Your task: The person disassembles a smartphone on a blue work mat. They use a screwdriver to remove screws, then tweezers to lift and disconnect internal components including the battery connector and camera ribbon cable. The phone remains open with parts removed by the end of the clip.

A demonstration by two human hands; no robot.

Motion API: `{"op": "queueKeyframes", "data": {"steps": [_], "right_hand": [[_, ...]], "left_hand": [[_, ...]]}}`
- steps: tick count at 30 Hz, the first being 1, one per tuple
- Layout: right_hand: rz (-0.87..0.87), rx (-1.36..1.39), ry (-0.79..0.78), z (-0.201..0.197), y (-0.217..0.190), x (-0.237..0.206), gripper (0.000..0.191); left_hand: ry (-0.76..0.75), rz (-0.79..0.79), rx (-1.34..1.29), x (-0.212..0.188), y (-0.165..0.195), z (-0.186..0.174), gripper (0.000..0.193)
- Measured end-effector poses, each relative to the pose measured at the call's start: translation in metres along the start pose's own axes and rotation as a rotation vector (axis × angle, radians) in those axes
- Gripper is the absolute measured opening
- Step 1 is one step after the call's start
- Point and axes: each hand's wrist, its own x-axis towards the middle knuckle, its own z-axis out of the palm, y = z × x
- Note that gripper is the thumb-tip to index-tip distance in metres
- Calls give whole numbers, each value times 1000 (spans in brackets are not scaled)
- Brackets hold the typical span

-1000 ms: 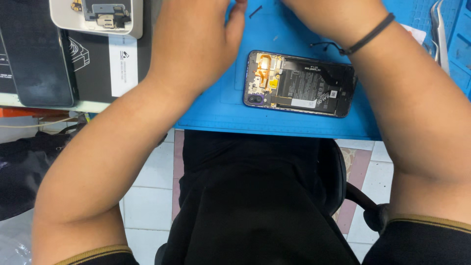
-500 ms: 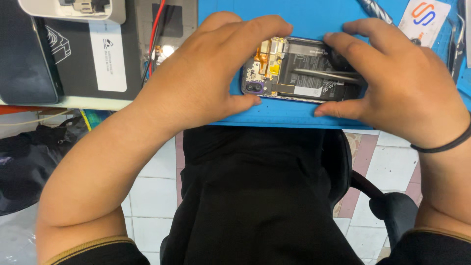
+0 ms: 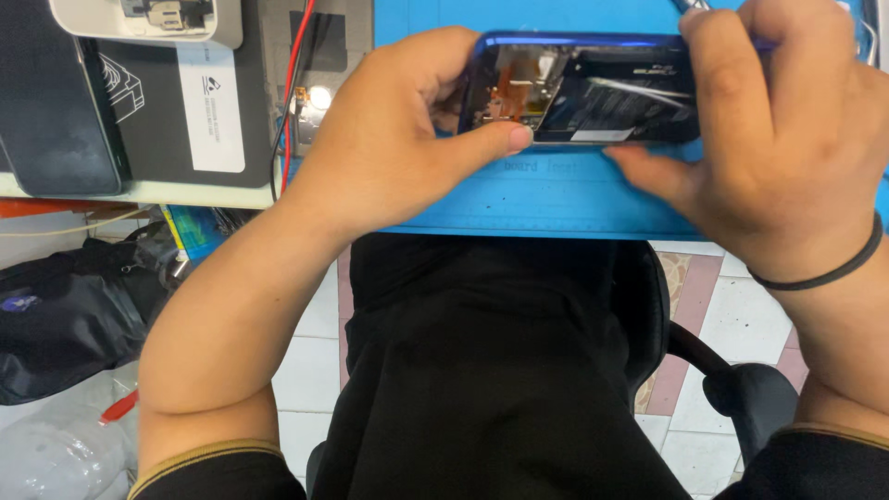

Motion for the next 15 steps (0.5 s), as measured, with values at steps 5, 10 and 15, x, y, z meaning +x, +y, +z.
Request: {"op": "queueKeyframes", "data": {"steps": [5, 10, 15], "right_hand": [[57, 64, 1, -2, -2, -7, 47], [35, 100, 2, -9, -7, -4, 25], [13, 115, -3, -15, -8, 9, 19]], "left_hand": [[36, 250, 222, 5, -17, 0, 26], [132, 296, 456, 5, -18, 5, 28], [99, 308, 346, 6, -17, -4, 23]]}}
